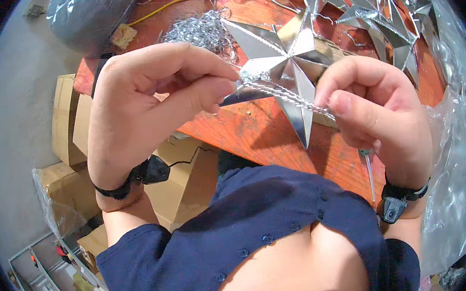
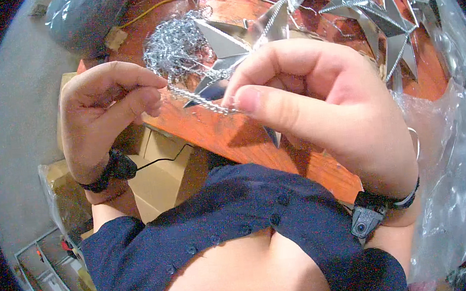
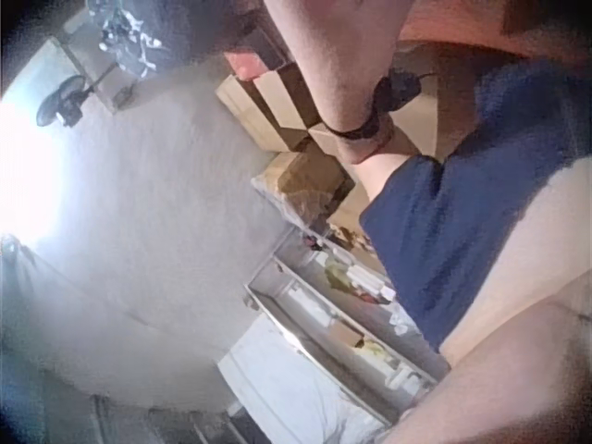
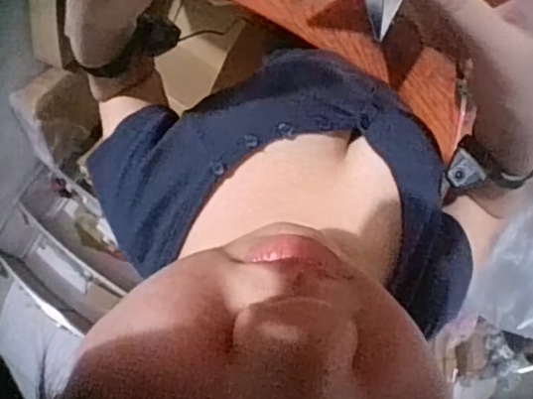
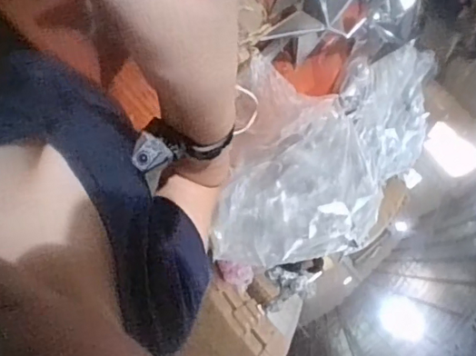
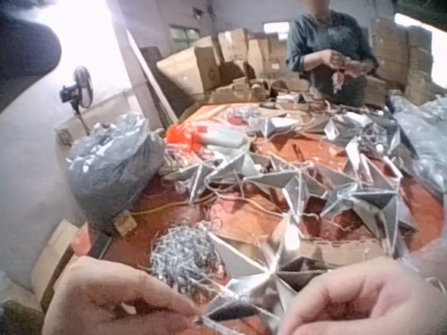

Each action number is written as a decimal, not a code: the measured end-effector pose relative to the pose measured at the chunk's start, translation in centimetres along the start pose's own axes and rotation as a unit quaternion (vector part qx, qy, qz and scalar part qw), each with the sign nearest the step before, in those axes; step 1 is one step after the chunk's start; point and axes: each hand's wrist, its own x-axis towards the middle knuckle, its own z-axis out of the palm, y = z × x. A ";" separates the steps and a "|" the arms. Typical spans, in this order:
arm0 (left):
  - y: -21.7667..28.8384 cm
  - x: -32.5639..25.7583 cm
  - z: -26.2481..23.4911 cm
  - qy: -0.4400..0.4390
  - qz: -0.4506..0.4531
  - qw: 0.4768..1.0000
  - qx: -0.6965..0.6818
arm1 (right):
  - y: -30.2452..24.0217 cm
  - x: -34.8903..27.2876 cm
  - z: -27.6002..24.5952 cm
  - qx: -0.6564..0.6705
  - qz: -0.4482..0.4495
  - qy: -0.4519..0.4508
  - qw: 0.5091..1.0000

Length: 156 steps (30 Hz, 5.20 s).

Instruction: Assembling decorative silver stars by gluing on trim using a hot glue gun.

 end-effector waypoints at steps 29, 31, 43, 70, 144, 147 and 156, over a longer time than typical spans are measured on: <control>-7.1 4.1 7.3 -0.122 0.339 0.903 0.235 | 2.1 -5.1 -2.5 0.035 -0.280 0.098 0.954; -7.9 3.3 7.2 -0.087 0.352 0.902 0.235 | 2.5 -5.0 -3.3 0.042 -0.327 0.062 0.942; -12.9 3.2 -2.5 0.109 0.168 0.812 0.549 | 2.5 -7.7 -6.2 0.019 -0.364 0.166 0.916; -0.8 3.2 8.4 -0.210 0.058 0.960 -0.174 | 0.5 -7.8 -4.9 -0.197 -0.209 0.095 0.953; 2.4 5.6 4.7 -0.092 0.335 0.925 0.150 | -3.0 -2.8 -2.1 -0.444 -0.405 0.098 0.793; 2.3 5.6 4.6 -0.100 0.336 0.925 0.146 | -2.9 -2.8 -2.4 -0.449 -0.414 0.081 0.788; 2.1 5.7 4.7 -0.134 0.347 0.916 0.153 | -3.0 -3.1 -2.3 -0.474 -0.413 0.072 0.774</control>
